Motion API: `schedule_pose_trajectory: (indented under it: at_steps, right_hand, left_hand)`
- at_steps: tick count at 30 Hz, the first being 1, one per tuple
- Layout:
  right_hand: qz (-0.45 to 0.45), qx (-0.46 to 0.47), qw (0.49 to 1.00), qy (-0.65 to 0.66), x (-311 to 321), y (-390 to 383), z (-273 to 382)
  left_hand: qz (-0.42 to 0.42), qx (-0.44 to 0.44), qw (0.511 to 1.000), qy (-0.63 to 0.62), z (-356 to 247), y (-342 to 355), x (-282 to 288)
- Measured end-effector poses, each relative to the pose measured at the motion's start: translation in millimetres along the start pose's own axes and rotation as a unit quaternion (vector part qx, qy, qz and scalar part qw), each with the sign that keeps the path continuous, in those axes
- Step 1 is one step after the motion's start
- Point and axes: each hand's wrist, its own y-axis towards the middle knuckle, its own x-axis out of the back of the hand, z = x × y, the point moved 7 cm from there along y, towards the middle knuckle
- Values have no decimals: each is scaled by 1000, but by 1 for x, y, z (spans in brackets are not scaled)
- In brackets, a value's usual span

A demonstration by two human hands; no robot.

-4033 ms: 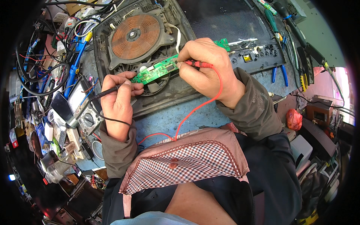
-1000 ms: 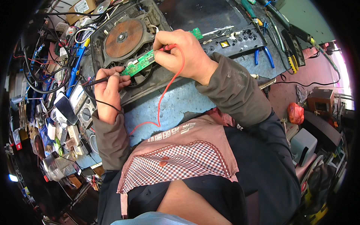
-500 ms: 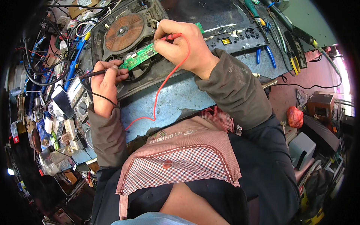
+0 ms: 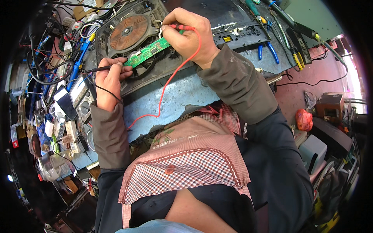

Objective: The person inspects a green circuit board using a multimeter and a magnifying glass, then wipes the board with a cloth. The person handles the board and tools throughout the clip.

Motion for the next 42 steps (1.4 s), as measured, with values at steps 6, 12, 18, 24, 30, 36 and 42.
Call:
schedule_pose_trajectory:
  at_steps: [6, 12, 18, 24, 30, 36, 42]
  right_hand:
    - [84, 61, 995, 7, 13, -4, 54]
    - [305, 148, 938, -76, 19, -73, 83]
    - [217, 125, 936, -247, 67, -103, 54]
    - [137, -115, 916, -360, 143, -117, 18]
    - [199, -92, 916, -336, 149, -119, 22]
    - [84, -68, 984, -140, 139, -82, 42]
    - [70, 204, 968, -130, 61, 31, 74]
  left_hand:
    - [-5, 2, 1000, -24, 0, -3, 4]
    - [8, 1, 1000, -27, 0, 0, -1]
    - [-1, 4, 999, -32, -1, -3, 0]
    - [1, 8, 1000, -30, 1, -3, 2]
    - [-3, 14, 999, -31, -1, -5, 0]
    - [-2, 14, 999, -31, 1, -4, 2]
    - [3, 27, 1000, -13, -10, -7, 1]
